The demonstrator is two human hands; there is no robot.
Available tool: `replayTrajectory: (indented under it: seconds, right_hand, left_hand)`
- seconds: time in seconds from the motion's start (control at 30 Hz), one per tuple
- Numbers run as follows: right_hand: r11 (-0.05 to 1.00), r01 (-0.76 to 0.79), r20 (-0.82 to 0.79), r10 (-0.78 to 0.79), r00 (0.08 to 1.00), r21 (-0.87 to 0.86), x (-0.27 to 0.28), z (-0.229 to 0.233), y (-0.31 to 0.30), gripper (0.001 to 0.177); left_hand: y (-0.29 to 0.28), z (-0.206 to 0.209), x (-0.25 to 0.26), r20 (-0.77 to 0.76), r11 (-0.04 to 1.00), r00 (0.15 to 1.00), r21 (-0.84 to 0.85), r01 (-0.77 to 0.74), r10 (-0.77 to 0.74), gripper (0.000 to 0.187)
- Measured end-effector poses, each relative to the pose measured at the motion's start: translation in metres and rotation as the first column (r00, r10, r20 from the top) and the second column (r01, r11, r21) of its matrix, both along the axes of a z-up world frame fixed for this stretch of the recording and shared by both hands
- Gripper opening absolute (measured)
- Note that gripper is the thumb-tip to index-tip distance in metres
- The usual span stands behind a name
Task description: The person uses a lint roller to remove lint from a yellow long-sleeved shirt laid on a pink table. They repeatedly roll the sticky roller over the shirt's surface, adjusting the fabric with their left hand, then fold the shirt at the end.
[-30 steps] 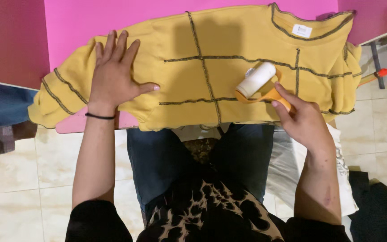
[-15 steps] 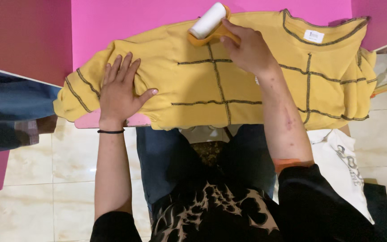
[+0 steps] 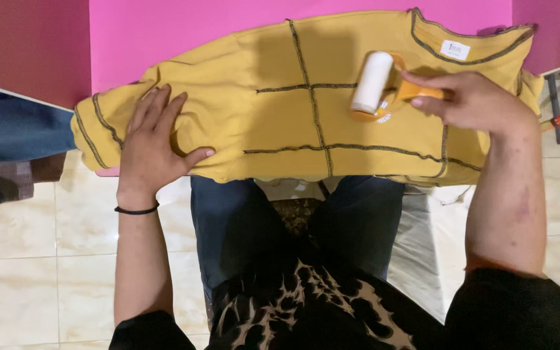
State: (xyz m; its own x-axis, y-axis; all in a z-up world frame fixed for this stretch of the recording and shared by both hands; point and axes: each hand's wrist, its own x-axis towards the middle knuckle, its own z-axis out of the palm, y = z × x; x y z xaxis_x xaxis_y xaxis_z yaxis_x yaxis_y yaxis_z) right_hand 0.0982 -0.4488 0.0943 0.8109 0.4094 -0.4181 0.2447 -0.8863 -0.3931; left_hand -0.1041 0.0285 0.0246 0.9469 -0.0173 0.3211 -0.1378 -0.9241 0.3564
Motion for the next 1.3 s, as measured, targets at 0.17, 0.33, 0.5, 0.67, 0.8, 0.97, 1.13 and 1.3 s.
replayTrajectory:
  seconds: [0.17,0.33,0.5,0.67,0.8,0.97,1.13,1.3]
  right_hand:
    - [0.886,-0.453,0.184,0.430,0.884,0.104,0.055,-0.008,0.106,0.051]
    - [0.786,-0.592,0.293,0.532,0.794,0.177,0.042,-0.025,0.208,0.049]
    - [0.926,-0.371,0.017,0.373,0.928,-0.066,0.053,-0.021,0.178,0.052]
    - [0.897,-0.438,0.168,0.423,0.890,0.060,0.066,-0.003,0.100,0.052]
    - [0.971,-0.180,-0.023,0.179,0.984,-0.159,0.070,-0.004,0.090,0.057]
    - [0.903,-0.427,0.208,0.410,0.888,0.044,0.077,-0.022,0.155,0.054]
    - [0.852,-0.463,0.219,0.417,0.882,0.245,0.064,-0.043,0.217,0.052]
    - [0.765,-0.521,0.294,0.434,0.851,0.378,0.055,-0.044,0.188,0.054]
  left_hand:
    - [0.008,0.003,0.015,0.044,0.996,0.996,0.043,-0.079,0.078,0.080]
    - [0.019,-0.007,0.025,0.068,0.968,0.987,0.195,-0.156,0.146,0.072]
    - [0.028,-0.014,0.011,-0.145,0.973,0.964,0.103,-0.208,0.222,0.087]
    - [0.040,-0.021,0.016,-0.003,0.981,0.993,0.151,-0.117,0.119,0.091]
    - [0.050,-0.029,0.018,-0.035,0.993,0.997,0.100,-0.066,0.070,0.096]
    - [0.053,-0.032,0.021,-0.045,0.986,0.997,0.156,-0.058,0.066,0.101]
    - [0.048,-0.030,0.018,-0.067,0.987,0.993,0.139,-0.085,0.095,0.100]
    - [0.048,-0.028,0.019,-0.077,0.989,0.993,0.126,-0.075,0.086,0.100]
